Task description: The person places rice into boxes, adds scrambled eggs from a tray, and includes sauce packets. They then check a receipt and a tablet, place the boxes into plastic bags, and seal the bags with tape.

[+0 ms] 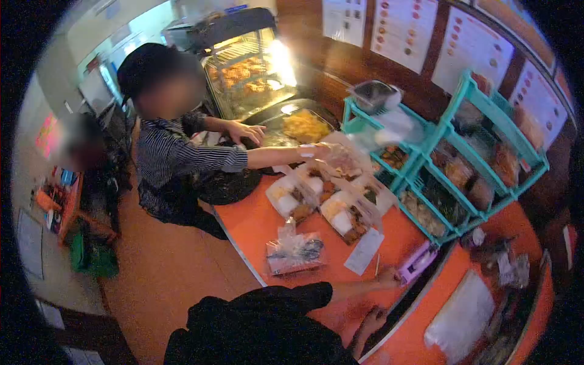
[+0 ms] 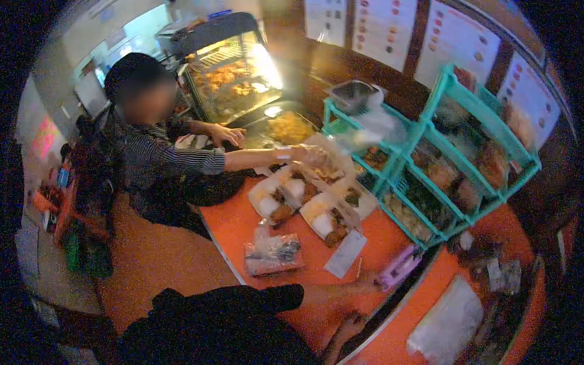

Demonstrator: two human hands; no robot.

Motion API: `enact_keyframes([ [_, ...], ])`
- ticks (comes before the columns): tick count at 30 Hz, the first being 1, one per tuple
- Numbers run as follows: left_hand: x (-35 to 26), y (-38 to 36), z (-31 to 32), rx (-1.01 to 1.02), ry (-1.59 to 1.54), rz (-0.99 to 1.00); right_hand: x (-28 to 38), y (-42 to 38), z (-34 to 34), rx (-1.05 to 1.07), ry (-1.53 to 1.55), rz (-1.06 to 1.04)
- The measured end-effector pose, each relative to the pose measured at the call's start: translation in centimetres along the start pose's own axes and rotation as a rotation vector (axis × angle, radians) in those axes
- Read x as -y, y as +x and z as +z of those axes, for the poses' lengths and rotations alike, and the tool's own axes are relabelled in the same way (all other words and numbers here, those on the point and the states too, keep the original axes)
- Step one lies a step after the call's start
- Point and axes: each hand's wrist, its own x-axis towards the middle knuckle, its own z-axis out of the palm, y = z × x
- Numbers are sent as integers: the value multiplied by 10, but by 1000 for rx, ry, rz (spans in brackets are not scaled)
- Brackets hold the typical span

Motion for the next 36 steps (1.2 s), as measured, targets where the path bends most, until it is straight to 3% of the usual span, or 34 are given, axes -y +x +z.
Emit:
enact_keyframes([
  [3,-18,-15,-11,-6,-24,-11,0,8,-2,13,-16,22],
  [4,-20,-22,-13,-24,-51,9,-4,11,-5,-4,-317,-113],
  [5,-25,-21,-19,-79,-93,51,-6,13,-11,7,-314,-139],
  [7,-46,-40,-49,-214,-183,182,2,12,-16,60,-318,-215],
  [9,-87,-63,-104,-408,-259,373,66,17,-30,289,-239,-20],
  [11,-124,-93,-164,-624,-244,574,78,56,-11,350,-24,-254],
  [13,-155,-139,-234,-853,-116,728,204,61,33,373,-181,-265],
  [15,-185,-201,-311,-1014,-83,652,296,60,89,520,-102,-496],
  [19,-134,-276,-457,-1573,173,614,454,22,245,904,-55,-930],
  [21,-102,-296,-524,-1827,164,445,520,-9,315,1050,-156,-1051],
  [22,-87,-307,-559,-1846,169,444,540,-18,358,1062,-153,-1066],
  [24,-69,-316,-623,-1934,51,221,567,-21,446,1129,-272,-1112],
  [25,-68,-321,-653,-1930,51,175,587,-28,477,1190,-158,-1076],
  [27,-58,-319,-706,-1910,146,318,584,-8,570,1049,-97,-1058],
  [28,-55,-321,-727,-1880,217,296,589,4,602,1099,-61,-1029],
  [29,-52,-320,-743,-1841,288,270,592,13,621,1110,-30,-980],
  [30,-44,-313,-759,-1863,212,430,595,21,639,1119,2,-932],
  [33,-33,-312,-797,-1827,348,497,602,15,664,1035,-5,-773],
  [36,-21,-304,-816,-1765,335,496,617,-9,661,1137,297,-631],
])
